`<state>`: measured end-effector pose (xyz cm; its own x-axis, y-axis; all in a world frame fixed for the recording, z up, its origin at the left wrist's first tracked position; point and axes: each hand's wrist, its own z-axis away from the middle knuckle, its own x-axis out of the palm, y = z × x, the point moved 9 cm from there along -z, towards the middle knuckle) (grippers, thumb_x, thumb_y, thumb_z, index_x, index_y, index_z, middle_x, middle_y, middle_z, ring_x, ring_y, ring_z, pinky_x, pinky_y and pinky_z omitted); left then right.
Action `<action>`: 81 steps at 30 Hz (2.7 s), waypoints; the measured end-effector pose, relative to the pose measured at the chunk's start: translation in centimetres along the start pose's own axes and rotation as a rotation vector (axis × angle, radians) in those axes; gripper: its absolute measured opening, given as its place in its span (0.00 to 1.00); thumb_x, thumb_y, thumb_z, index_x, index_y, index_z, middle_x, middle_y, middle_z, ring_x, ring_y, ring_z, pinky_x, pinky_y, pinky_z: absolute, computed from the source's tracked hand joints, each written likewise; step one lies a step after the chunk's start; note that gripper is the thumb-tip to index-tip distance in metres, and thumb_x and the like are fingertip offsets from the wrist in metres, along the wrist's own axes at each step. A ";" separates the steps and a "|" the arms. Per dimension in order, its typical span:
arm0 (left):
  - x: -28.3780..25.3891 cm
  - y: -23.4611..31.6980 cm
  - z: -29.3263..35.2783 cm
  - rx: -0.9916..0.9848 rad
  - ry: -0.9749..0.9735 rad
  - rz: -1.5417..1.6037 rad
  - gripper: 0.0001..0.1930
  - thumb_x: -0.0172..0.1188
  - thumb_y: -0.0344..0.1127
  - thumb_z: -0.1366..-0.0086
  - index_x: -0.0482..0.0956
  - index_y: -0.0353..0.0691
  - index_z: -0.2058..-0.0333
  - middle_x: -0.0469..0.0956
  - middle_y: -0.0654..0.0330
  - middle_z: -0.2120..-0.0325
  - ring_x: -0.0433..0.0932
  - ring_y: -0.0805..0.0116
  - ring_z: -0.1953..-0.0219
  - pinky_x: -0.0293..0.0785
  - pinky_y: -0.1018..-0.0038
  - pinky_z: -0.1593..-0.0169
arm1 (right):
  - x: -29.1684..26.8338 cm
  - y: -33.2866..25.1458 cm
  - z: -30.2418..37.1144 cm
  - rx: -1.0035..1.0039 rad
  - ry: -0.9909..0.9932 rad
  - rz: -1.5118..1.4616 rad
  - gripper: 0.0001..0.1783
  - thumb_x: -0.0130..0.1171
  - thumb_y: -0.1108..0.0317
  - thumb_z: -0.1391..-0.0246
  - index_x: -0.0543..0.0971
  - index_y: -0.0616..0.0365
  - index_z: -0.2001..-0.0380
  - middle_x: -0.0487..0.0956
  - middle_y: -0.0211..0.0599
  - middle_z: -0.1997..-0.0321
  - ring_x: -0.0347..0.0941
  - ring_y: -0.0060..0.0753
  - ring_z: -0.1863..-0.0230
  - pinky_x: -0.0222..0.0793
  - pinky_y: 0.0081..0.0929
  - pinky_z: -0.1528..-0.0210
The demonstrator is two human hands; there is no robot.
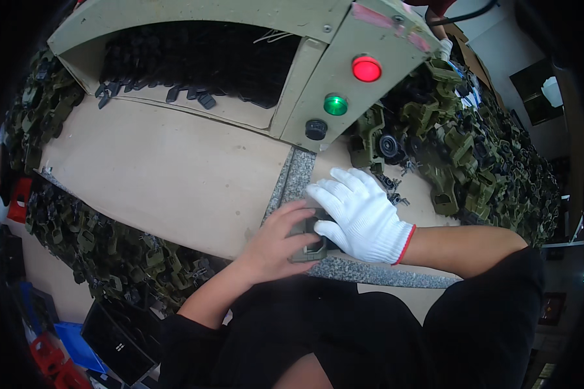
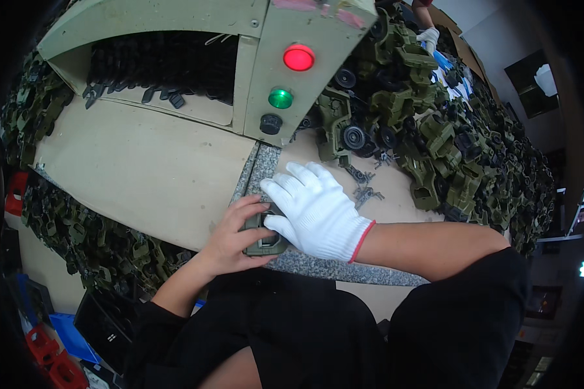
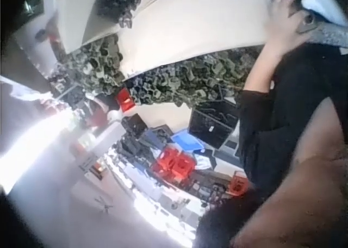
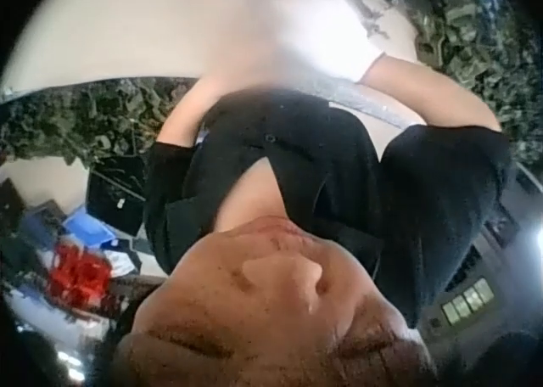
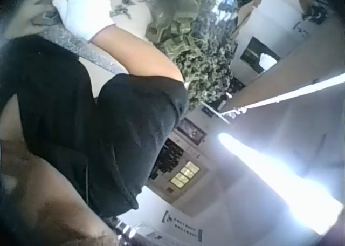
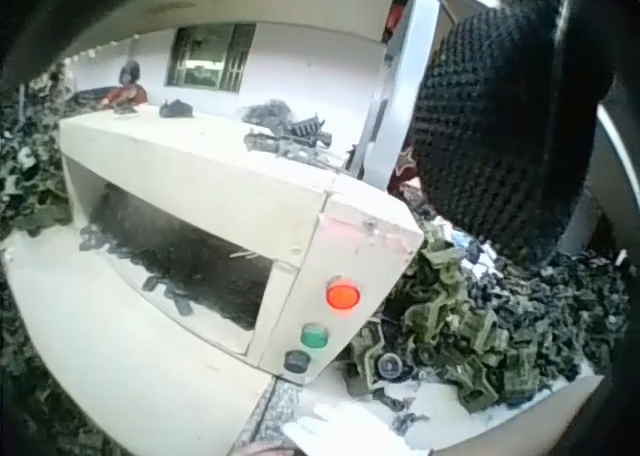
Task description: The person assembles small plastic components and plastic axle parts onto toy vehicle bodies by hand.
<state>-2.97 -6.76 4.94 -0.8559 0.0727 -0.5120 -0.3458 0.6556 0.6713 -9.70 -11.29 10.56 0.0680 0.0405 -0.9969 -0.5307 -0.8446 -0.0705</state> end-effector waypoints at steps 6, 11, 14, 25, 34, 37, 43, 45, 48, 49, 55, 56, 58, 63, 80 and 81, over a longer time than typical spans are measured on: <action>0.0 -0.1 0.4 -0.014 -0.048 0.078 0.22 0.71 0.34 0.64 0.76 0.41 0.66 0.64 0.51 0.50 0.60 0.48 0.44 0.63 0.59 0.45 | 1.2 -0.1 -0.6 0.040 -0.163 -0.003 0.27 0.54 0.56 0.52 0.68 0.61 0.51 0.72 0.43 0.53 0.64 0.48 0.47 0.55 0.44 0.44; 0.7 -0.3 -0.6 0.052 0.044 0.074 0.21 0.70 0.36 0.63 0.74 0.39 0.68 0.64 0.50 0.51 0.60 0.48 0.44 0.61 0.56 0.45 | 1.6 0.6 0.2 0.066 -0.180 0.052 0.29 0.57 0.62 0.57 0.67 0.63 0.51 0.71 0.47 0.54 0.63 0.54 0.48 0.56 0.48 0.44; 0.0 0.2 -0.3 0.088 0.045 0.043 0.20 0.70 0.38 0.63 0.74 0.40 0.69 0.64 0.51 0.51 0.60 0.46 0.44 0.58 0.53 0.44 | 1.4 0.3 -0.3 0.007 -0.091 0.106 0.27 0.55 0.59 0.54 0.67 0.61 0.51 0.71 0.48 0.55 0.64 0.52 0.50 0.56 0.45 0.46; -4.1 1.4 5.1 0.076 0.497 -0.031 0.19 0.72 0.42 0.61 0.74 0.45 0.72 0.63 0.54 0.52 0.62 0.48 0.49 0.64 0.60 0.49 | -2.7 10.9 5.3 0.552 0.609 -0.709 0.20 0.41 0.64 0.38 0.68 0.68 0.49 0.70 0.45 0.48 0.66 0.32 0.46 0.59 0.29 0.43; -11.1 -2.5 38.2 -0.967 1.377 -0.657 0.16 0.64 0.33 0.51 0.69 0.40 0.64 0.55 0.49 0.51 0.59 0.52 0.49 0.57 0.61 0.45 | 1.3 12.7 14.4 0.921 0.653 -0.694 0.23 0.39 0.61 0.38 0.64 0.67 0.45 0.68 0.50 0.45 0.65 0.39 0.44 0.58 0.34 0.41; -6.8 -7.6 40.5 -1.150 0.941 -0.846 0.18 0.67 0.34 0.54 0.71 0.44 0.64 0.58 0.46 0.51 0.58 0.46 0.48 0.56 0.59 0.44 | 2.4 12.5 14.6 0.905 0.615 -0.651 0.21 0.39 0.64 0.38 0.65 0.67 0.47 0.70 0.50 0.48 0.67 0.38 0.47 0.60 0.32 0.42; -5.4 -15.9 32.6 -0.882 0.485 -0.956 0.22 0.63 0.32 0.58 0.69 0.41 0.60 0.63 0.50 0.52 0.60 0.45 0.49 0.61 0.59 0.45 | 2.5 11.6 15.3 0.889 0.528 -0.545 0.20 0.40 0.65 0.38 0.67 0.67 0.48 0.71 0.47 0.50 0.69 0.36 0.51 0.63 0.31 0.45; -5.6 -20.1 30.4 -0.879 0.374 -1.108 0.15 0.52 0.34 0.48 0.72 0.41 0.59 0.64 0.52 0.51 0.60 0.44 0.48 0.60 0.58 0.44 | 2.7 11.8 15.7 0.893 0.517 -0.531 0.20 0.40 0.64 0.38 0.67 0.67 0.49 0.72 0.46 0.52 0.69 0.35 0.52 0.64 0.31 0.46; -6.5 -24.9 29.7 -1.063 0.360 -1.128 0.15 0.52 0.37 0.48 0.76 0.43 0.61 0.64 0.56 0.48 0.60 0.48 0.48 0.63 0.62 0.48 | 3.5 11.3 15.9 0.949 0.528 -0.589 0.20 0.41 0.65 0.39 0.68 0.67 0.50 0.73 0.45 0.53 0.70 0.34 0.53 0.65 0.30 0.48; -5.1 -27.9 28.9 -1.238 0.037 -1.094 0.20 0.53 0.41 0.47 0.74 0.45 0.54 0.62 0.58 0.45 0.58 0.48 0.44 0.64 0.63 0.50 | 3.5 11.2 16.3 0.979 0.520 -0.583 0.20 0.41 0.65 0.39 0.68 0.68 0.50 0.73 0.45 0.53 0.70 0.34 0.53 0.65 0.30 0.48; 2.8 -40.9 30.0 -1.024 -0.525 -1.126 0.25 0.46 0.45 0.39 0.63 0.50 0.43 0.50 0.57 0.37 0.53 0.48 0.40 0.61 0.49 0.49 | 2.1 11.5 16.5 1.015 0.529 -0.588 0.18 0.45 0.67 0.41 0.69 0.68 0.51 0.73 0.42 0.52 0.71 0.32 0.53 0.64 0.28 0.48; 2.6 -40.7 29.7 -0.949 -0.388 -1.102 0.25 0.46 0.45 0.39 0.64 0.48 0.44 0.52 0.56 0.39 0.55 0.48 0.41 0.61 0.51 0.49 | 1.8 12.2 16.0 0.999 0.519 -0.590 0.18 0.46 0.68 0.41 0.70 0.67 0.51 0.73 0.41 0.52 0.70 0.31 0.53 0.64 0.27 0.48; 0.1 -38.4 30.7 -0.859 -0.128 -1.039 0.24 0.46 0.47 0.39 0.65 0.45 0.45 0.57 0.54 0.43 0.59 0.50 0.43 0.61 0.54 0.48 | -0.6 14.0 13.5 0.869 0.445 -0.241 0.17 0.48 0.69 0.42 0.70 0.67 0.51 0.74 0.43 0.52 0.70 0.29 0.53 0.64 0.26 0.48; -6.5 -31.4 30.7 -0.743 0.472 -0.753 0.25 0.46 0.50 0.38 0.68 0.38 0.50 0.70 0.48 0.52 0.68 0.54 0.49 0.62 0.61 0.46 | -8.2 16.8 5.5 0.871 0.591 0.009 0.22 0.53 0.61 0.46 0.70 0.62 0.51 0.76 0.46 0.55 0.73 0.37 0.54 0.66 0.28 0.51; -18.1 -17.2 -9.0 -0.514 0.287 -0.591 0.13 0.51 0.33 0.41 0.74 0.38 0.58 0.74 0.49 0.63 0.72 0.52 0.57 0.71 0.67 0.55 | 0.8 24.7 -1.8 0.923 0.238 -0.222 0.51 0.63 0.52 0.57 0.46 0.63 0.38 0.72 0.57 0.50 0.69 0.50 0.48 0.65 0.35 0.49; -17.4 -20.3 -11.0 -0.521 0.267 -0.613 0.16 0.52 0.40 0.41 0.74 0.39 0.57 0.73 0.48 0.61 0.72 0.51 0.55 0.71 0.66 0.53 | 0.8 24.6 -1.6 0.959 0.249 -0.231 0.52 0.63 0.53 0.57 0.44 0.63 0.38 0.72 0.57 0.50 0.70 0.50 0.49 0.65 0.35 0.49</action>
<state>14.68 -29.59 6.11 -0.4985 -0.4057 -0.7661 -0.8553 0.0865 0.5108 -21.37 -32.86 8.06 0.3706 -0.0562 -0.9271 -0.9286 -0.0414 -0.3687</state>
